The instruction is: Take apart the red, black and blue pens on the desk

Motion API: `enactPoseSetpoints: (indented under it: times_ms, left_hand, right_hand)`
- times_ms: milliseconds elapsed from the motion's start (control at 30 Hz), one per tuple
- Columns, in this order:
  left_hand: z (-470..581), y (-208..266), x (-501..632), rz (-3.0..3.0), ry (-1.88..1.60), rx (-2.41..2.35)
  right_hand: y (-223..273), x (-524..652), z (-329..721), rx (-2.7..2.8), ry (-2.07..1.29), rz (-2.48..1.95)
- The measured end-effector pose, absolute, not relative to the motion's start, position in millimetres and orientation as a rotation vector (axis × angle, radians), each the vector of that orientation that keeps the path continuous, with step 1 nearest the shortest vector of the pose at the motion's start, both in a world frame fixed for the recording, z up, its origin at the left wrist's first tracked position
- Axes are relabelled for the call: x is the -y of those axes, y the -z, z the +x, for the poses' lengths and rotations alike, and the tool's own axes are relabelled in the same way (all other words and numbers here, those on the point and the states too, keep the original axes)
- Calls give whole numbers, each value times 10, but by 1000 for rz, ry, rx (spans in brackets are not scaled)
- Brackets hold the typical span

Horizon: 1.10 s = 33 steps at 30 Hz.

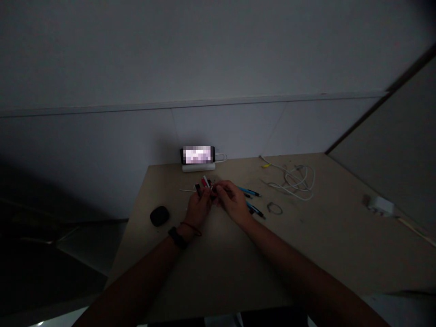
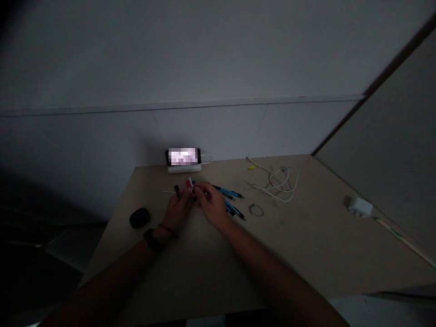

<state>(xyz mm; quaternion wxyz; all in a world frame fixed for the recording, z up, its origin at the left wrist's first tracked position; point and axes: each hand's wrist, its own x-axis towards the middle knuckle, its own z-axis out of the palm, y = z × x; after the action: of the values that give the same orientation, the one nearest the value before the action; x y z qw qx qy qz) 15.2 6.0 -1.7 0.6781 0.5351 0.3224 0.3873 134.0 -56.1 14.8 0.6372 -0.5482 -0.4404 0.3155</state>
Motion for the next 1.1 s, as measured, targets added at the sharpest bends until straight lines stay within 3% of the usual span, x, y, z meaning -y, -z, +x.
enactPoseSetpoints:
  times_ms: [267,567,800,1100]
  left_hand:
    - [149,57,-82,1284,-880,-733]
    - [157,-7,-33,1253,-848,-713]
    - [158,-45,-20,1152,-828,-698]
    - [152,-48,-20,1194,-840,-718]
  right_hand:
    - [-161,589,1317,1098,-689,-1278]
    - [-91,505,1485,1079,-353,-1436]
    - [-102,531,1462,1434,-200,-1642]
    - [-89,531,1482,1437,-215,-1649]
